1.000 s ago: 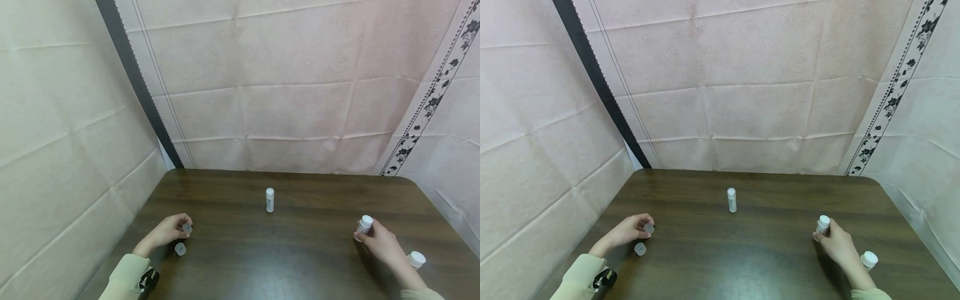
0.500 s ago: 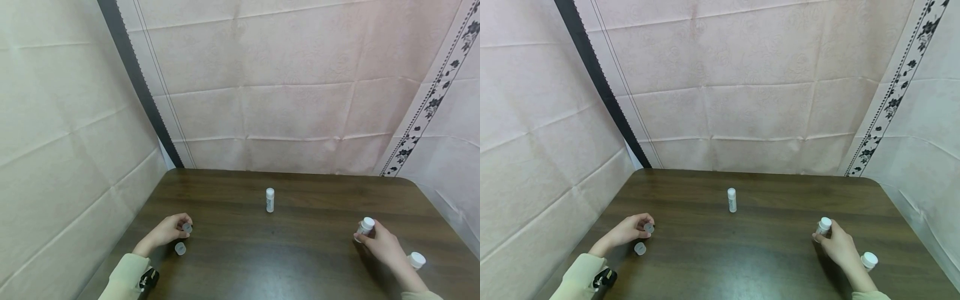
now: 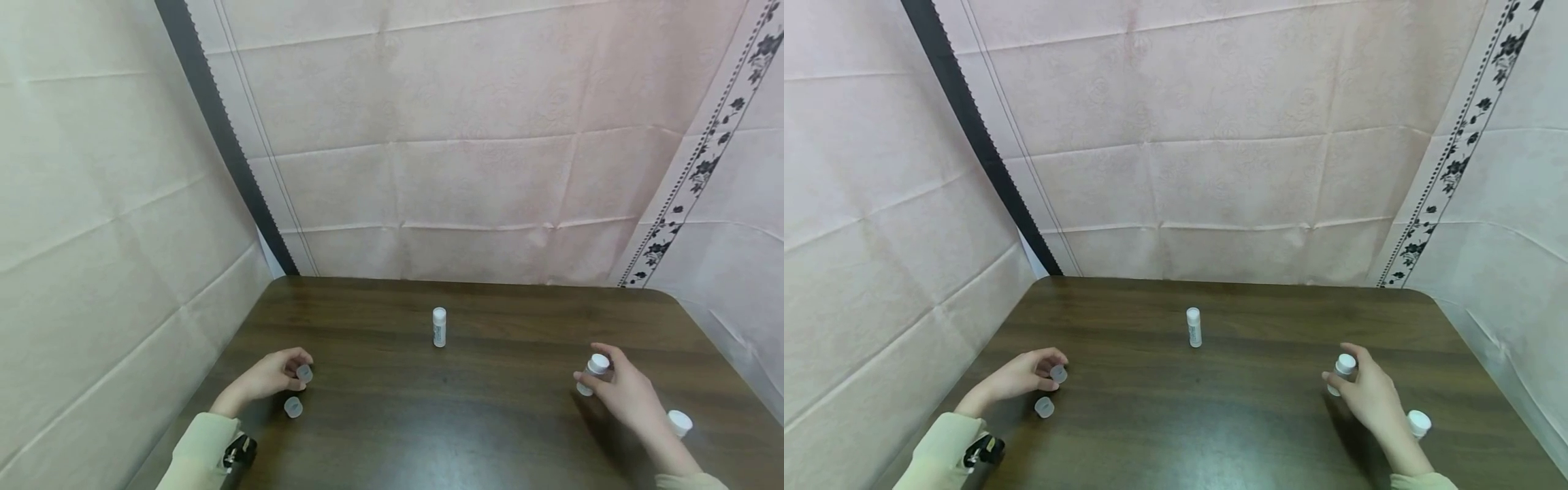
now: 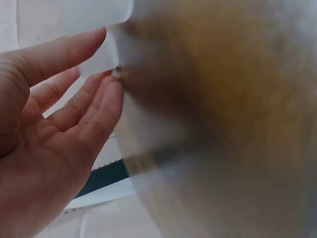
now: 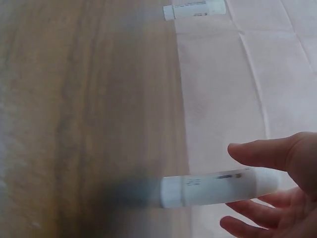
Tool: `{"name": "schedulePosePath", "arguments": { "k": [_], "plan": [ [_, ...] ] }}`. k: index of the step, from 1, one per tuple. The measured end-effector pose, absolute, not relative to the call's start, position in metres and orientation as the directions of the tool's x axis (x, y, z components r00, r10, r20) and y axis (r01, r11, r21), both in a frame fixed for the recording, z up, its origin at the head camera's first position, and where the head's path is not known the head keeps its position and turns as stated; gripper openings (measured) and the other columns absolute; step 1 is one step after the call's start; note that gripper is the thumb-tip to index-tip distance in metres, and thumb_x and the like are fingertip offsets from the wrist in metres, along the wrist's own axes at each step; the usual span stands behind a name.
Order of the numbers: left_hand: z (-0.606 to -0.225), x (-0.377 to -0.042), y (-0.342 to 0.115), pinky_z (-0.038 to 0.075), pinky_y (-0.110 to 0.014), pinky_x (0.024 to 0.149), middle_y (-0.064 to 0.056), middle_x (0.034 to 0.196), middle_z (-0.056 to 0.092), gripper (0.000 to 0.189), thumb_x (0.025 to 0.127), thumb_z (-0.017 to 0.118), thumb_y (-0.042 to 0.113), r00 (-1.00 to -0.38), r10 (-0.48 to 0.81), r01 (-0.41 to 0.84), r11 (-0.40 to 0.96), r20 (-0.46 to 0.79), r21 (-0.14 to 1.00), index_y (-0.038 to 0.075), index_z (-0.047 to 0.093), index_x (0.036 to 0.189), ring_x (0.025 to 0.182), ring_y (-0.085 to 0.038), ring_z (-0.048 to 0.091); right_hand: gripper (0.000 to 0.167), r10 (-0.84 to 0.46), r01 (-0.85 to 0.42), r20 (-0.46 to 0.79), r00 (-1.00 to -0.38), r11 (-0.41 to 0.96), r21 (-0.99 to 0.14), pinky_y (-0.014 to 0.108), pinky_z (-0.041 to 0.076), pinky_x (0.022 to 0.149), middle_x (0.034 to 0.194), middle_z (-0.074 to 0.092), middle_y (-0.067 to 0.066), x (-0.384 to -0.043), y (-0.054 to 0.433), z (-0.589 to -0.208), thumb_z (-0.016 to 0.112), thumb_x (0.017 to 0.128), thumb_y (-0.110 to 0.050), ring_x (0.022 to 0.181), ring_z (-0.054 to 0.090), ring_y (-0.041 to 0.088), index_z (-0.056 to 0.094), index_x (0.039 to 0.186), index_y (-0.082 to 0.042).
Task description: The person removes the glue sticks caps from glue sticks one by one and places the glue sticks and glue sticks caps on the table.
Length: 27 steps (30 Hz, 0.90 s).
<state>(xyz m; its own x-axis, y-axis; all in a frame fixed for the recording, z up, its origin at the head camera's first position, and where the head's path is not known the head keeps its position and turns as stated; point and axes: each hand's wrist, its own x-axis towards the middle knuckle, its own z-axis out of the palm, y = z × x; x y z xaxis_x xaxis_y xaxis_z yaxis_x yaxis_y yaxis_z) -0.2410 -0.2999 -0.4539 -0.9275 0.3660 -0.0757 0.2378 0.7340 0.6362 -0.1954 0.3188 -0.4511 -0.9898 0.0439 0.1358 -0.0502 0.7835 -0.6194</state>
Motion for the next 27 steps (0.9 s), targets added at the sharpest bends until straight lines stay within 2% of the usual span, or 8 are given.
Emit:
{"name": "schedulePosePath", "arguments": {
  "k": [7, 10, 13, 17, 20, 22, 24, 27],
  "plan": [
    [-0.423, -0.235, -0.297, 0.048, -0.057, 0.097, -0.018, 0.129, 0.062, 0.046, 0.086, 0.079, 0.012, -0.948, 0.317, 0.238, 0.736, -0.013, 0.634, 0.004, 0.061, 0.127, 0.118, -0.039, 0.059, 0.073, 0.069, -0.122, 0.287, -0.955, 0.792, -0.598, 0.07, 0.036, 0.092, 0.137, 0.044, 0.04, -0.191, 0.313, -0.422, 0.074, 0.093, -0.029, 0.121, 0.042, 0.061, 0.039, 0.144, 0.01],
    [-0.41, -0.232, -0.29, 0.046, -0.058, 0.101, -0.017, 0.132, 0.062, 0.045, 0.087, 0.079, 0.015, -0.946, 0.324, 0.271, 0.734, 0.031, 0.623, 0.008, 0.061, 0.127, 0.124, -0.04, 0.057, 0.071, 0.088, -0.134, 0.328, -0.941, 0.792, -0.596, 0.07, 0.035, 0.091, 0.141, 0.043, 0.039, -0.189, 0.309, -0.408, 0.072, 0.094, -0.032, 0.115, 0.047, 0.059, 0.041, 0.146, 0.006],
    [-0.404, -0.231, -0.284, 0.045, -0.057, 0.102, -0.013, 0.131, 0.063, 0.043, 0.088, 0.079, 0.016, -0.933, 0.353, 0.321, 0.734, 0.067, 0.599, 0.01, 0.061, 0.126, 0.125, -0.038, 0.057, 0.069, 0.089, -0.163, 0.365, -0.927, 0.78, -0.604, 0.071, 0.034, 0.092, 0.146, 0.04, 0.036, -0.187, 0.3, -0.397, 0.072, 0.095, -0.033, 0.119, 0.046, 0.059, 0.043, 0.147, 0.001],
    [-0.405, -0.232, -0.276, 0.045, -0.057, 0.101, -0.011, 0.129, 0.063, 0.042, 0.088, 0.079, 0.016, -0.922, 0.378, 0.353, 0.741, 0.079, 0.571, 0.009, 0.062, 0.125, 0.124, -0.036, 0.058, 0.065, 0.062, -0.236, 0.437, -0.897, 0.77, -0.593, 0.067, 0.039, 0.089, 0.148, 0.041, 0.033, -0.188, 0.283, -0.39, 0.074, 0.094, -0.031, 0.081, 0.062, 0.04, 0.048, 0.146, -0.003],
    [-0.407, -0.233, -0.27, 0.046, -0.056, 0.101, -0.011, 0.128, 0.064, 0.042, 0.088, 0.079, 0.015, -0.924, 0.376, 0.346, 0.751, 0.067, 0.563, 0.009, 0.062, 0.126, 0.123, -0.035, 0.058, 0.061, 0.034, -0.286, 0.477, -0.878, 0.762, -0.581, 0.064, 0.042, 0.087, 0.144, 0.048, 0.03, -0.193, 0.269, -0.39, 0.076, 0.092, -0.026, 0.076, 0.062, 0.036, 0.051, 0.143, -0.004],
    [-0.408, -0.234, -0.265, 0.045, -0.056, 0.102, -0.01, 0.128, 0.064, 0.041, 0.088, 0.078, 0.014, -0.922, 0.383, 0.349, 0.752, 0.061, 0.559, 0.008, 0.062, 0.126, 0.124, -0.035, 0.057, 0.06, 0.008, -0.314, 0.482, -0.876, 0.748, -0.585, 0.065, 0.042, 0.09, 0.141, 0.052, 0.028, -0.199, 0.26, -0.391, 0.077, 0.091, -0.025, 0.102, 0.062, 0.046, 0.052, 0.142, -0.003],
    [-0.409, -0.235, -0.258, 0.045, -0.056, 0.102, -0.011, 0.127, 0.064, 0.039, 0.089, 0.077, 0.014, -0.914, 0.402, 0.362, 0.747, 0.056, 0.558, 0.008, 0.062, 0.125, 0.124, -0.035, 0.057, 0.061, -0.02, -0.329, 0.468, -0.883, 0.739, -0.589, 0.066, 0.04, 0.095, 0.14, 0.053, 0.027, -0.206, 0.25, -0.393, 0.077, 0.091, -0.025, 0.125, 0.049, 0.051, 0.052, 0.141, -0.003],
    [-0.411, -0.235, -0.248, 0.044, -0.056, 0.103, -0.01, 0.126, 0.064, 0.037, 0.09, 0.076, 0.015, -0.898, 0.437, 0.389, 0.733, 0.052, 0.557, 0.009, 0.063, 0.124, 0.124, -0.034, 0.056, 0.062, -0.072, -0.343, 0.427, -0.901, 0.721, -0.602, 0.064, 0.041, 0.098, 0.141, 0.053, 0.026, -0.219, 0.235, -0.398, 0.077, 0.091, -0.025, 0.128, 0.049, 0.048, 0.051, 0.142, -0.003]
  ]
}}
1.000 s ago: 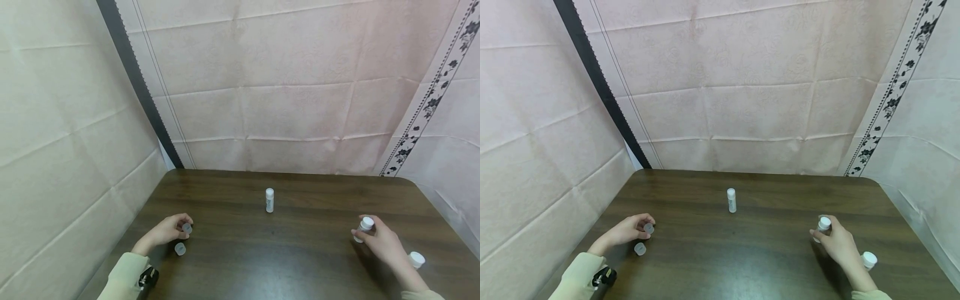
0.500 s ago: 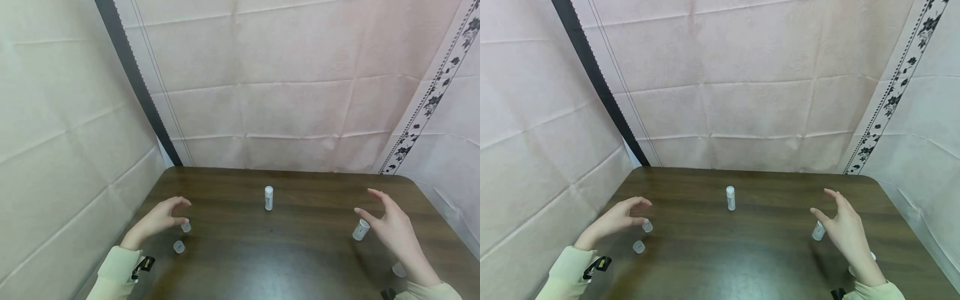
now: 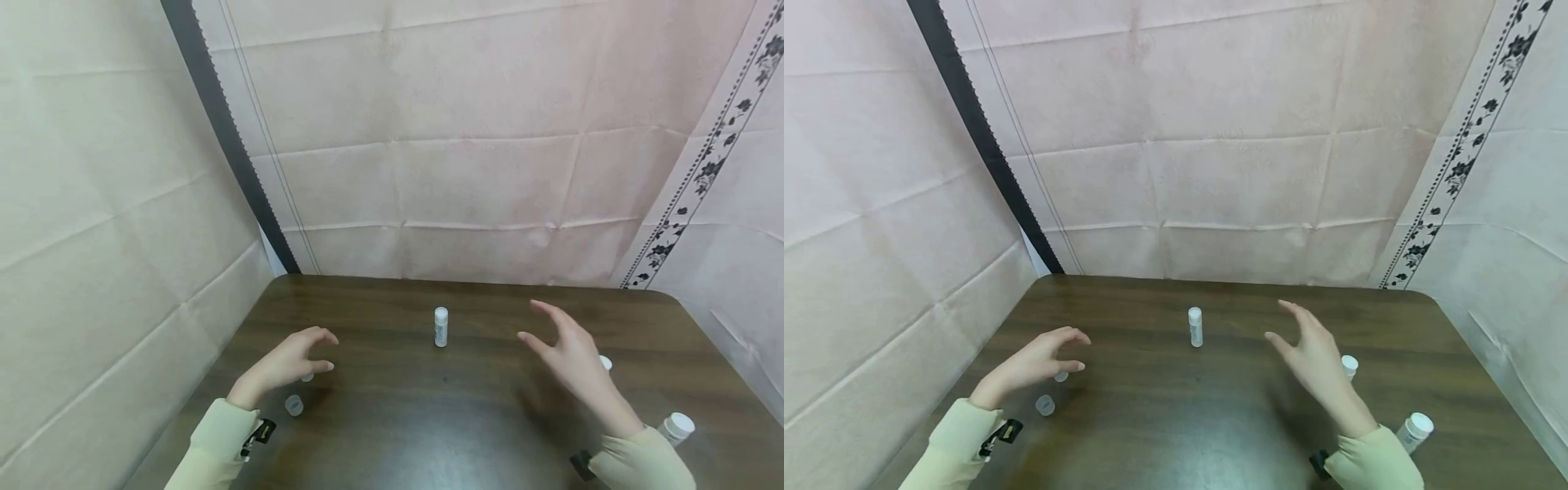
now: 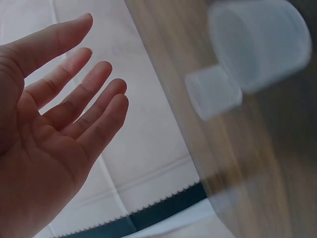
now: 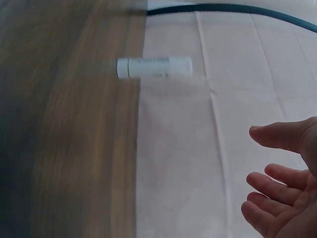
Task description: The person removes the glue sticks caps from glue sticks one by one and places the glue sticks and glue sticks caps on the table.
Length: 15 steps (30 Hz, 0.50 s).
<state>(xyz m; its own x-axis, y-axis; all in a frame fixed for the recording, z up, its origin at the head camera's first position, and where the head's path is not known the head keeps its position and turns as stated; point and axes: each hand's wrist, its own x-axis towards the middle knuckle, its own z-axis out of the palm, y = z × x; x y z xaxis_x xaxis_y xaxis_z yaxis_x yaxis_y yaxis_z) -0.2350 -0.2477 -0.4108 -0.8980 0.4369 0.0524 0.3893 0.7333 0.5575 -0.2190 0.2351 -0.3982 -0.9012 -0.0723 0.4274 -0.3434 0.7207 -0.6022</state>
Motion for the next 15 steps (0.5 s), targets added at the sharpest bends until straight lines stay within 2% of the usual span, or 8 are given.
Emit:
{"name": "schedulePosePath", "arguments": {
  "k": [6, 12, 15],
  "plan": [
    [-0.41, -0.232, -0.232, 0.045, -0.054, 0.103, -0.005, 0.123, 0.064, 0.035, 0.091, 0.076, 0.013, -0.875, 0.48, 0.436, 0.718, 0.067, 0.543, 0.012, 0.063, 0.123, 0.123, -0.03, 0.057, 0.061, -0.177, -0.397, 0.383, -0.907, 0.668, -0.63, 0.056, 0.047, 0.092, 0.139, 0.057, 0.022, -0.253, 0.2, -0.405, 0.076, 0.091, -0.02, 0.112, 0.059, 0.039, 0.05, 0.143, -0.003],
    [-0.409, -0.231, -0.218, 0.047, -0.05, 0.101, -0.005, 0.123, 0.064, 0.033, 0.091, 0.076, 0.012, -0.854, 0.515, 0.476, 0.712, 0.078, 0.516, 0.011, 0.064, 0.122, 0.121, -0.027, 0.058, 0.065, -0.227, -0.368, 0.289, -0.93, 0.587, -0.721, 0.058, 0.044, 0.101, 0.142, 0.055, 0.019, -0.275, 0.171, -0.416, 0.076, 0.091, -0.026, 0.125, 0.054, 0.046, 0.048, 0.146, -0.005],
    [-0.408, -0.23, -0.214, 0.049, -0.049, 0.098, -0.002, 0.121, 0.064, 0.033, 0.091, 0.076, 0.014, -0.851, 0.52, 0.476, 0.713, 0.068, 0.515, 0.012, 0.064, 0.121, 0.116, -0.023, 0.06, 0.065, -0.245, -0.352, 0.256, -0.935, 0.562, -0.748, 0.058, 0.044, 0.101, 0.142, 0.055, 0.018, -0.282, 0.156, -0.423, 0.077, 0.091, -0.025, 0.125, 0.053, 0.045, 0.048, 0.145, -0.005]
  ]
}}
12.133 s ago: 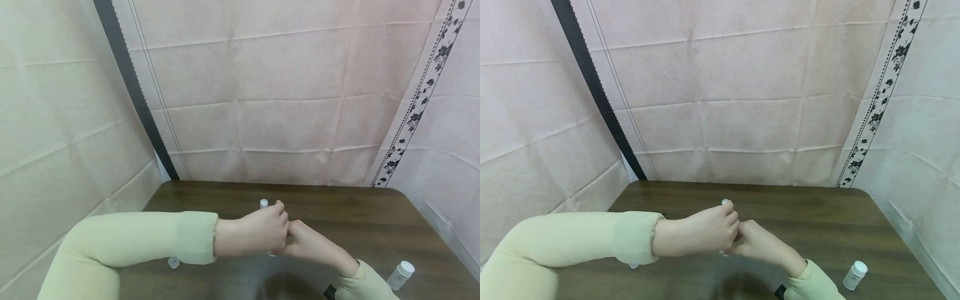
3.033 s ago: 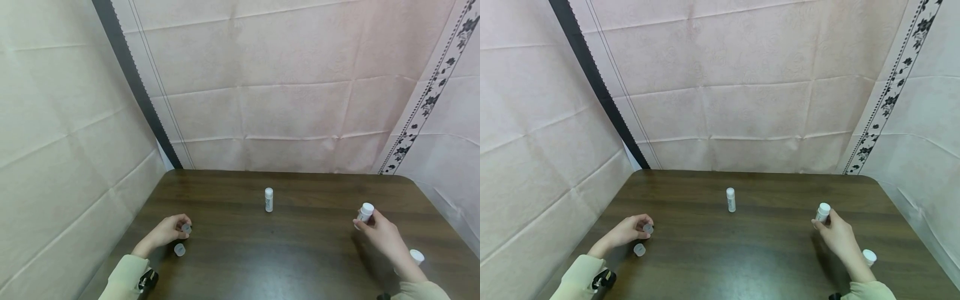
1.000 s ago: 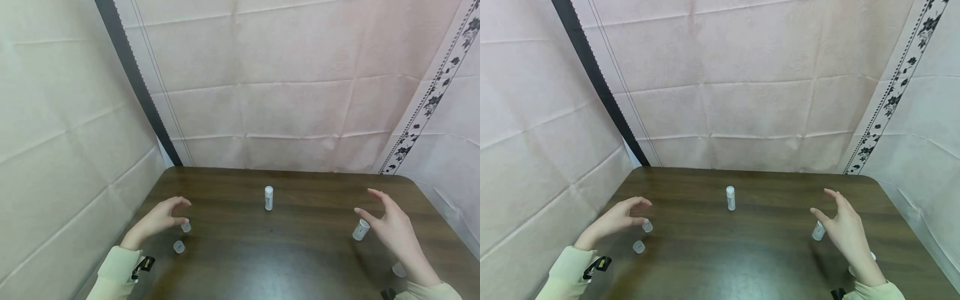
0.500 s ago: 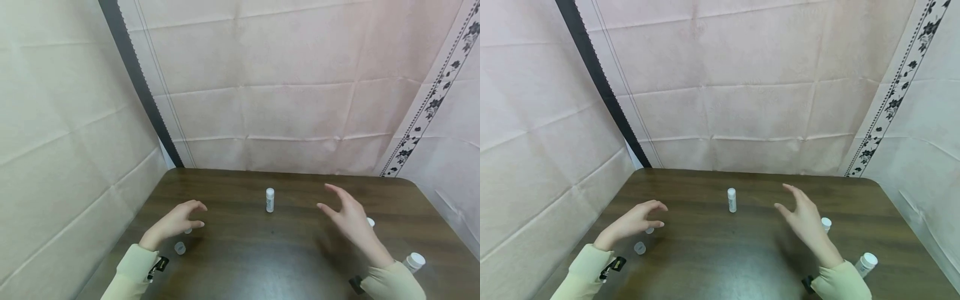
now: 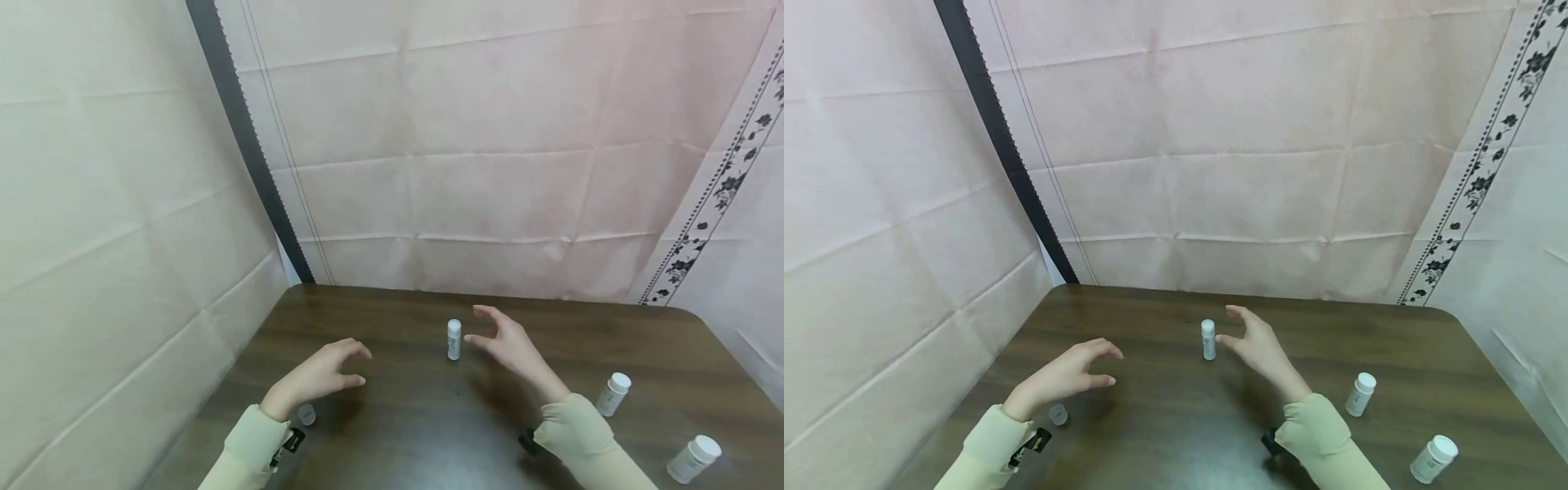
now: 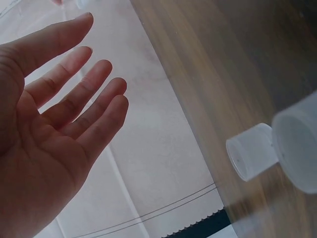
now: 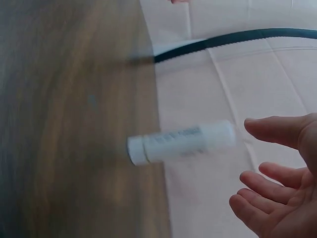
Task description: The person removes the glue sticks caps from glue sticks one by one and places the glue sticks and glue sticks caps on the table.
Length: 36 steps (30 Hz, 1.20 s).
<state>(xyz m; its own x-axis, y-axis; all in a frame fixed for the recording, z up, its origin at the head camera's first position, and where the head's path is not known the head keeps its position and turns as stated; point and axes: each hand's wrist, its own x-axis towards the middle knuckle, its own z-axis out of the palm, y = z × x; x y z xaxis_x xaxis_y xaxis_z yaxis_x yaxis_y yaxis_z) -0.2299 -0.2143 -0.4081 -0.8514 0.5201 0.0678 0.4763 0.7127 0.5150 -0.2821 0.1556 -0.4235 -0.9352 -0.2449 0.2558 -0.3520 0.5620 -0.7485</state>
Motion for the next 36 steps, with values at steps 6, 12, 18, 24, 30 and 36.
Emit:
{"name": "schedulePosePath", "arguments": {
  "k": [6, 12, 18, 24, 30, 36],
  "plan": [
    [-0.41, -0.23, -0.207, 0.051, -0.049, 0.094, -0.002, 0.12, 0.063, 0.032, 0.092, 0.073, 0.008, -0.842, 0.538, 0.484, 0.708, 0.051, 0.514, 0.01, 0.064, 0.122, 0.111, -0.023, 0.061, 0.064, -0.25, -0.307, 0.198, -0.948, 0.543, -0.782, 0.058, 0.045, 0.099, 0.144, 0.054, 0.021, -0.288, 0.134, -0.439, 0.076, 0.091, -0.021, 0.124, 0.055, 0.044, 0.048, 0.145, -0.003],
    [-0.412, -0.229, -0.205, 0.051, -0.046, 0.094, -0.008, 0.122, 0.063, 0.032, 0.092, 0.072, 0.006, -0.832, 0.553, 0.496, 0.709, 0.04, 0.502, 0.007, 0.064, 0.123, 0.113, -0.028, 0.061, 0.068, -0.222, -0.239, 0.142, -0.965, 0.509, -0.827, 0.055, 0.049, 0.096, 0.144, 0.052, 0.023, -0.293, 0.121, -0.448, 0.076, 0.091, -0.021, 0.121, 0.058, 0.043, 0.044, 0.148, -0.003],
    [-0.414, -0.231, -0.198, 0.051, -0.042, 0.096, -0.008, 0.123, 0.063, 0.033, 0.092, 0.072, 0.006, -0.813, 0.58, 0.525, 0.701, 0.043, 0.482, 0.006, 0.063, 0.124, 0.115, -0.028, 0.061, 0.059, -0.234, -0.202, 0.094, -0.968, 0.494, -0.846, 0.056, 0.044, 0.103, 0.136, 0.058, 0.023, -0.298, 0.125, -0.461, 0.073, 0.093, -0.019, 0.126, 0.056, 0.04, 0.048, 0.142, 0.002],
    [-0.416, -0.23, -0.194, 0.05, -0.044, 0.097, -0.009, 0.124, 0.063, 0.034, 0.093, 0.072, 0.007, -0.814, 0.58, 0.516, 0.704, 0.023, 0.487, 0.005, 0.063, 0.125, 0.116, -0.029, 0.061, 0.042, -0.252, -0.22, 0.101, -0.962, 0.505, -0.835, 0.053, 0.049, 0.097, 0.122, 0.067, 0.016, -0.296, 0.127, -0.469, 0.073, 0.093, -0.018, 0.115, 0.062, 0.035, 0.058, 0.128, 0.001],
    [-0.421, -0.228, -0.193, 0.05, -0.044, 0.097, -0.005, 0.123, 0.064, 0.033, 0.093, 0.072, 0.007, -0.818, 0.575, 0.505, 0.715, 0.005, 0.482, 0.007, 0.064, 0.125, 0.116, -0.026, 0.061, 0.031, -0.302, -0.242, 0.092, -0.949, 0.508, -0.827, 0.048, 0.052, 0.089, 0.106, 0.07, 0.007, -0.287, 0.126, -0.475, 0.076, 0.091, -0.017, 0.101, 0.066, 0.025, 0.064, 0.116, -0.003],
    [-0.424, -0.227, -0.19, 0.051, -0.041, 0.096, -0.001, 0.123, 0.063, 0.033, 0.093, 0.072, 0.009, -0.816, 0.577, 0.503, 0.726, -0.018, 0.468, 0.008, 0.064, 0.125, 0.115, -0.022, 0.061, 0.03, -0.411, -0.297, 0.086, -0.907, 0.483, -0.824, 0.046, 0.053, 0.086, 0.105, 0.069, 0.004, -0.271, 0.126, -0.473, 0.075, 0.092, -0.021, 0.099, 0.065, 0.022, 0.063, 0.115, -0.006]
  ]
}}
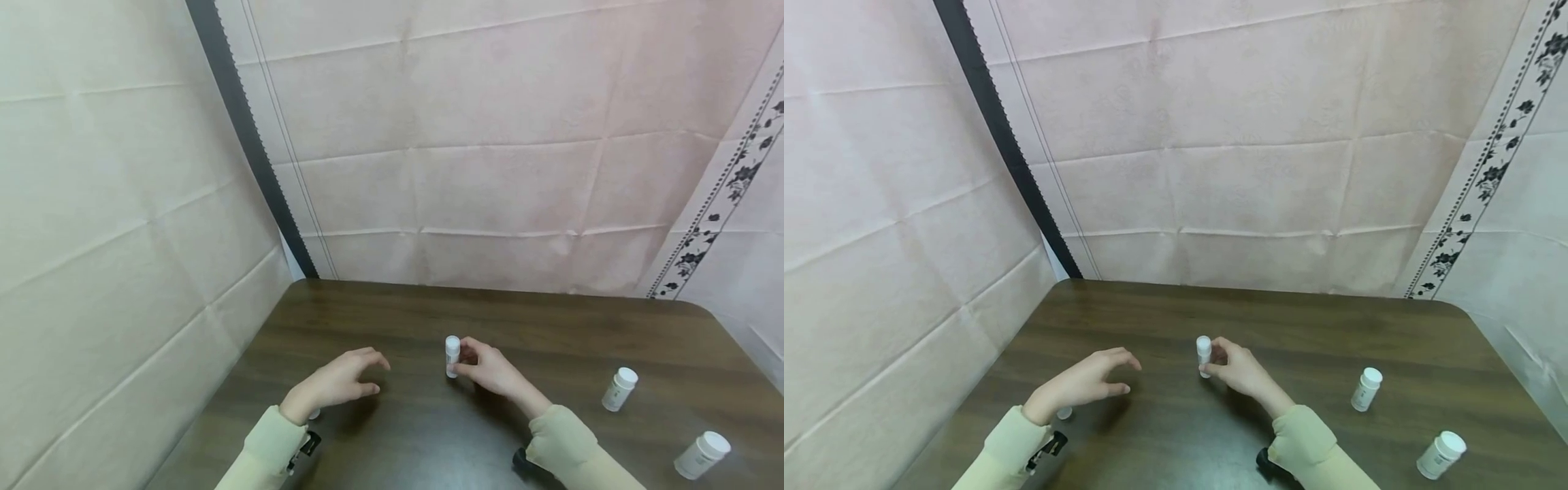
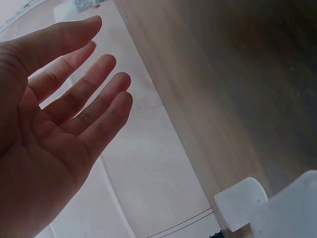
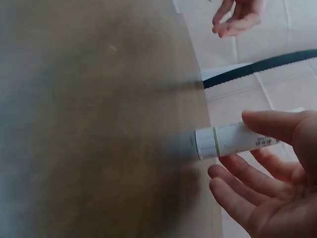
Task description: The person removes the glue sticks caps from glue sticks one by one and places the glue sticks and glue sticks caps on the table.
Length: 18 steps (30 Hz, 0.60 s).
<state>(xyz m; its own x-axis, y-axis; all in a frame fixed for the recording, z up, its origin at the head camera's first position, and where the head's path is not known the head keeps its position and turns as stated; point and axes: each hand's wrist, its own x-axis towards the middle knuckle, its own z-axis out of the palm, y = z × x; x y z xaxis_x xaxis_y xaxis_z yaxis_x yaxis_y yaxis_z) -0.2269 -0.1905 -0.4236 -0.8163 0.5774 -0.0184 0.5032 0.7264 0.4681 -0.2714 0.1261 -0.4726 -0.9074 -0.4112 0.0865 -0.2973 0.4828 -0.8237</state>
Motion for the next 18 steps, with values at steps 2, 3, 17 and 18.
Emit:
{"name": "schedulePosePath", "arguments": {
  "k": [2, 3, 17, 18],
  "plan": [
    [-0.423, -0.227, -0.189, 0.052, -0.04, 0.095, -0.001, 0.122, 0.063, 0.034, 0.093, 0.072, 0.009, -0.815, 0.579, 0.502, 0.728, -0.025, 0.467, 0.008, 0.064, 0.125, 0.115, -0.023, 0.061, 0.031, -0.448, -0.32, 0.089, -0.889, 0.472, -0.821, 0.044, 0.053, 0.085, 0.105, 0.069, 0.003, -0.266, 0.127, -0.472, 0.075, 0.092, -0.023, 0.099, 0.065, 0.022, 0.063, 0.115, -0.007],
    [-0.423, -0.227, -0.189, 0.052, -0.04, 0.096, -0.001, 0.122, 0.063, 0.034, 0.093, 0.072, 0.009, -0.815, 0.579, 0.502, 0.73, -0.028, 0.464, 0.009, 0.064, 0.125, 0.115, -0.023, 0.061, 0.031, -0.469, -0.332, 0.09, -0.879, 0.464, -0.821, 0.043, 0.052, 0.085, 0.105, 0.069, 0.003, -0.263, 0.128, -0.472, 0.075, 0.092, -0.024, 0.099, 0.065, 0.021, 0.063, 0.116, -0.007],
    [-0.422, -0.229, -0.187, 0.053, -0.043, 0.094, -0.005, 0.123, 0.063, 0.035, 0.092, 0.074, 0.011, -0.812, 0.581, 0.496, 0.733, -0.05, 0.466, 0.008, 0.065, 0.125, 0.114, -0.025, 0.062, 0.028, -0.659, -0.348, 0.036, -0.752, 0.349, -0.87, 0.032, 0.054, 0.084, 0.104, 0.069, -0.005, -0.215, 0.132, -0.468, 0.075, 0.093, -0.026, 0.101, 0.067, 0.017, 0.061, 0.114, -0.013],
    [-0.422, -0.229, -0.187, 0.053, -0.043, 0.094, -0.005, 0.123, 0.063, 0.035, 0.092, 0.074, 0.011, -0.813, 0.58, 0.495, 0.734, -0.051, 0.466, 0.008, 0.065, 0.125, 0.114, -0.025, 0.062, 0.028, -0.662, -0.346, 0.035, -0.749, 0.346, -0.872, 0.032, 0.054, 0.085, 0.105, 0.069, -0.006, -0.212, 0.132, -0.468, 0.075, 0.093, -0.026, 0.102, 0.067, 0.016, 0.061, 0.114, -0.014]
  ]
}}
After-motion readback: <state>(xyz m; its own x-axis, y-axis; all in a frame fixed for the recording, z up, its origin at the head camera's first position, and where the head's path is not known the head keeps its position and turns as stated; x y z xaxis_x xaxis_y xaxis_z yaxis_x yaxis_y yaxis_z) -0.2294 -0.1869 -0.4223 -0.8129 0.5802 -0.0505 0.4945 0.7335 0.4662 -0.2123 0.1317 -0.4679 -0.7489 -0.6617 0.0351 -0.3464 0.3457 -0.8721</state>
